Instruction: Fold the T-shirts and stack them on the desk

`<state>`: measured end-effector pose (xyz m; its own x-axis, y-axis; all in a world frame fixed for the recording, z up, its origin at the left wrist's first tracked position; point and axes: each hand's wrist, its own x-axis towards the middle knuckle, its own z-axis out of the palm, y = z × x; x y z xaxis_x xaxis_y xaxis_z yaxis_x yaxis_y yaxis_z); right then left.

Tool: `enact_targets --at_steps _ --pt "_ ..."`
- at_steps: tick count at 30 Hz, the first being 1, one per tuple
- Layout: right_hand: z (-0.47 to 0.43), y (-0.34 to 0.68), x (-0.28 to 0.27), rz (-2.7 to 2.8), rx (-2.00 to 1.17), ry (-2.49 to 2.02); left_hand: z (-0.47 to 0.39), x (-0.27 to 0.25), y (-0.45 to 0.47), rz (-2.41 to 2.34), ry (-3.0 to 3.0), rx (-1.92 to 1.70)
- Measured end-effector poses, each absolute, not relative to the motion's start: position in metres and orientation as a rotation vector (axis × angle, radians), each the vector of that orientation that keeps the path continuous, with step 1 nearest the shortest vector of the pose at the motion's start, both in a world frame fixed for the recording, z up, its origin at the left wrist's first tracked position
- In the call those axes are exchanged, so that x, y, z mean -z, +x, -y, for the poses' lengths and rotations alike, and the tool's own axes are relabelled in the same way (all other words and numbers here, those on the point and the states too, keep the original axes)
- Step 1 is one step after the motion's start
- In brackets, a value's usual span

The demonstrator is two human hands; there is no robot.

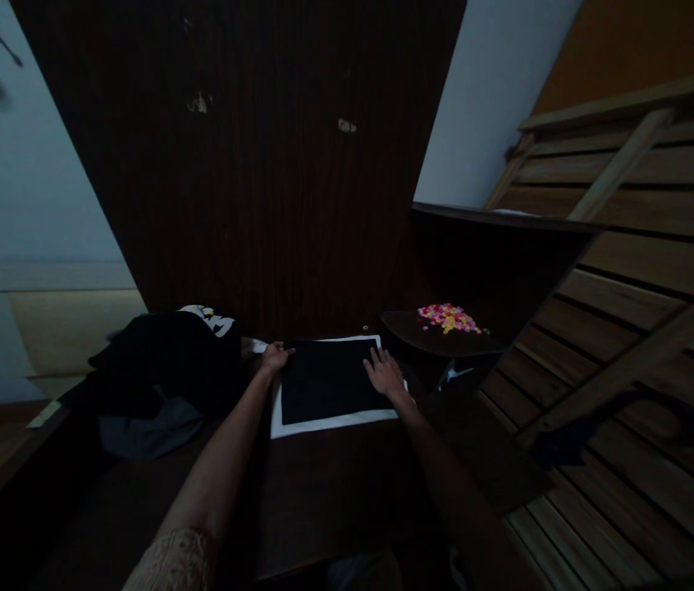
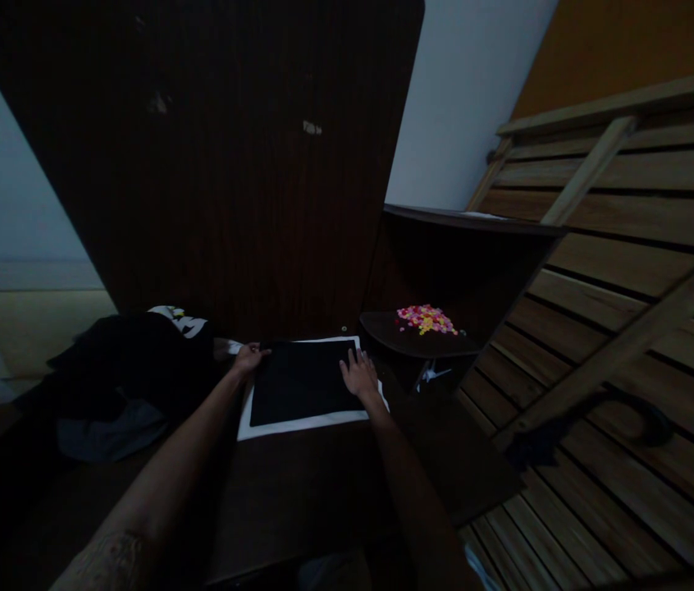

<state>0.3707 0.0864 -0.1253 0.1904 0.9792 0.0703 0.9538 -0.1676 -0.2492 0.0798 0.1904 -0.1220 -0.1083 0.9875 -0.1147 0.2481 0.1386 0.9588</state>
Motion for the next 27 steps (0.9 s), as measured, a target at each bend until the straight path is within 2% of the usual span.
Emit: enact_targets --at_steps 10,14,17,22,27 --pt "-0.078 0.351 0.114 1.986 0.022 -2.082 -0.171 0.116 0.081 -1.773 1.309 -1.072" --pt "-0.080 0.329 0.113 2.104 -0.075 -1.984 -0.156 0.112 0.087 -1.807 1.408 -1.161" --pt "-0.082 0.319 0.117 2.178 -0.186 -1.927 -0.143 0.109 0.099 -1.798 1.731 -1.194" --pt "-0.086 0.320 0.123 2.220 -0.247 -1.938 -0.120 0.113 0.122 -1.474 2.300 -0.798" --pt "-0.088 0.335 0.124 2.215 -0.305 -1.967 -0.109 0.121 0.128 -1.538 2.470 -0.435"
